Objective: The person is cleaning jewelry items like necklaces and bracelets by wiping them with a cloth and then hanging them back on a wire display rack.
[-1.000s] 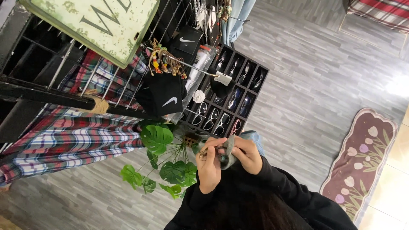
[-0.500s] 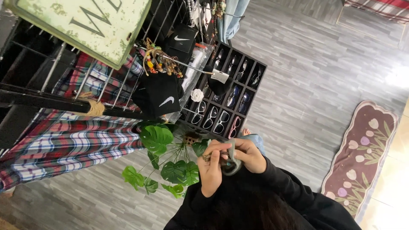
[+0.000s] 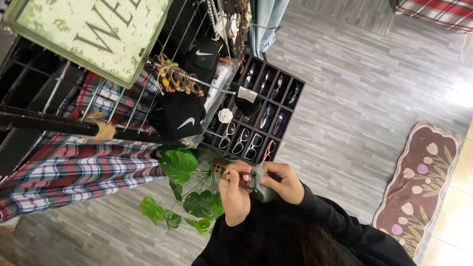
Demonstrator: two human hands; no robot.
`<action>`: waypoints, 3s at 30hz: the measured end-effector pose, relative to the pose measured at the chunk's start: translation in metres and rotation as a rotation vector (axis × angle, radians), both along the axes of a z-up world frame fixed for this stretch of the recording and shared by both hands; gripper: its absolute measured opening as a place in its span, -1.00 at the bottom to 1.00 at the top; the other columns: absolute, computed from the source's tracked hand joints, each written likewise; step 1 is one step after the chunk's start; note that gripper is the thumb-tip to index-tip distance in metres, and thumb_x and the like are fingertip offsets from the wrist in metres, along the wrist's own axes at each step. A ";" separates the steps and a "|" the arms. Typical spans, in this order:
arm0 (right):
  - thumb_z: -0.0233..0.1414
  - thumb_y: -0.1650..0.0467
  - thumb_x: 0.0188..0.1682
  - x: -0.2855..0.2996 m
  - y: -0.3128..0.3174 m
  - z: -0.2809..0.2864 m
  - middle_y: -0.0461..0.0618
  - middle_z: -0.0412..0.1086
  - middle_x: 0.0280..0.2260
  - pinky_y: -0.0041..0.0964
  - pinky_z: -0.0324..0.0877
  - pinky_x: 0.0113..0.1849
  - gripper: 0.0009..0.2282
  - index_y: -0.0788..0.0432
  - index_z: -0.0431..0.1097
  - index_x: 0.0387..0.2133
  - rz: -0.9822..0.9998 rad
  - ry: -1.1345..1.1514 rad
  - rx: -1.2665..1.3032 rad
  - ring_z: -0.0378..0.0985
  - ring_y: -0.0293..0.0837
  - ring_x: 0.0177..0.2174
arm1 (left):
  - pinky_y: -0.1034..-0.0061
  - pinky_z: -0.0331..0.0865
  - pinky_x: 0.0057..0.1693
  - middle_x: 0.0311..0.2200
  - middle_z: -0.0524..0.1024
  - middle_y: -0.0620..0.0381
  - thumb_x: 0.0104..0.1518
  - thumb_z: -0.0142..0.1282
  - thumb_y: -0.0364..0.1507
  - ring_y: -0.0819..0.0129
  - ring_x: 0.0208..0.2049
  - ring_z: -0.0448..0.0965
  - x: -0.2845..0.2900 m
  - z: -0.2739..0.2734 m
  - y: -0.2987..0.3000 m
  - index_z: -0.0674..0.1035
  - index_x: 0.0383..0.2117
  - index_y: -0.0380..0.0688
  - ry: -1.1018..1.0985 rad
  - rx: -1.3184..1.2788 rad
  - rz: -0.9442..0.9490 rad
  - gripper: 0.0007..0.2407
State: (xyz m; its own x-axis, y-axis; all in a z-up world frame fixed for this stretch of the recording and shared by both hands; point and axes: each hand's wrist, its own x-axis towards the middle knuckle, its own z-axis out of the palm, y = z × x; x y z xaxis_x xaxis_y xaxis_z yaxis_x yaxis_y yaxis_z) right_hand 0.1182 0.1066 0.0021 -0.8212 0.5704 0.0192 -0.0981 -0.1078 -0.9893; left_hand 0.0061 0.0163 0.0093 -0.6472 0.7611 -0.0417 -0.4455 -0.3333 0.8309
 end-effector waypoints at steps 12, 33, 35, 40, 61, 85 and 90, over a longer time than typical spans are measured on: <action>0.09 0.40 -0.10 0.032 0.037 -0.001 -0.06 0.46 -0.41 -0.40 0.38 -0.32 -0.86 0.21 0.46 -0.33 -0.088 -0.062 0.151 0.47 -0.23 -0.43 | 0.54 0.30 -0.25 -0.46 0.41 0.04 0.24 -0.14 -0.29 0.37 -0.44 0.36 0.015 0.007 0.039 0.52 -0.46 -0.24 0.039 -0.065 -0.016 -0.72; -0.02 0.28 -0.02 0.086 0.116 -0.087 -0.03 0.44 -0.54 -0.40 0.35 -0.43 -0.76 0.19 0.39 -0.54 -0.072 0.096 -0.840 0.44 -0.24 -0.54 | 0.70 -0.04 -0.45 -0.42 0.40 0.19 0.29 -0.23 -0.41 0.52 -0.67 0.03 0.092 0.002 0.128 0.43 -0.35 -0.19 -0.421 0.414 -0.039 -0.83; 0.08 0.25 -0.10 0.086 0.119 -0.080 0.05 0.45 -0.45 -0.34 0.39 -0.38 -0.72 0.28 0.38 -0.41 0.013 0.135 -0.831 0.49 -0.15 -0.46 | 0.72 0.06 -0.45 -0.42 0.37 0.16 0.29 -0.20 -0.37 0.53 -0.64 0.12 0.100 -0.004 0.134 0.45 -0.35 -0.22 -0.176 0.272 0.018 -0.81; 0.00 0.35 -0.03 0.078 0.124 -0.057 -0.08 0.31 -0.65 -0.42 0.26 -0.48 -0.79 0.22 0.31 -0.60 -0.086 0.093 -0.531 0.31 -0.26 -0.61 | 0.70 0.05 -0.46 -0.45 0.31 0.14 0.30 -0.20 -0.32 0.54 -0.64 0.13 0.121 0.004 0.144 0.50 -0.28 -0.28 0.131 0.109 0.070 -0.73; 0.11 0.44 -0.13 0.048 0.126 -0.057 -0.02 0.44 -0.40 -0.29 0.41 -0.28 -0.90 0.22 0.41 -0.38 -0.009 0.145 -0.479 0.48 -0.15 -0.40 | 0.71 0.21 -0.36 -0.34 0.37 0.04 0.28 -0.16 -0.41 0.52 -0.57 0.23 0.078 -0.014 0.137 0.50 -0.31 -0.31 0.064 0.194 0.149 -0.79; 0.11 0.50 -0.17 0.076 0.183 -0.112 0.17 0.50 -0.46 -0.27 0.44 -0.45 -0.89 0.38 0.46 -0.44 -0.212 -0.086 -0.348 0.51 -0.05 -0.50 | 0.58 0.57 -0.13 -0.38 0.58 0.02 0.06 0.12 -0.61 0.37 -0.38 0.62 -0.024 0.067 0.101 0.55 -0.24 -0.19 1.194 -0.225 0.180 -0.84; 0.10 0.50 -0.17 0.079 0.189 -0.111 0.19 0.47 -0.51 -0.30 0.41 -0.52 -0.83 0.45 0.46 -0.38 -0.136 -0.171 -0.361 0.49 -0.06 -0.57 | 0.47 0.47 -0.06 -0.29 0.42 0.02 0.12 0.00 -0.54 0.30 -0.29 0.51 -0.071 0.136 0.104 0.55 -0.27 -0.21 1.304 -0.404 0.157 -0.89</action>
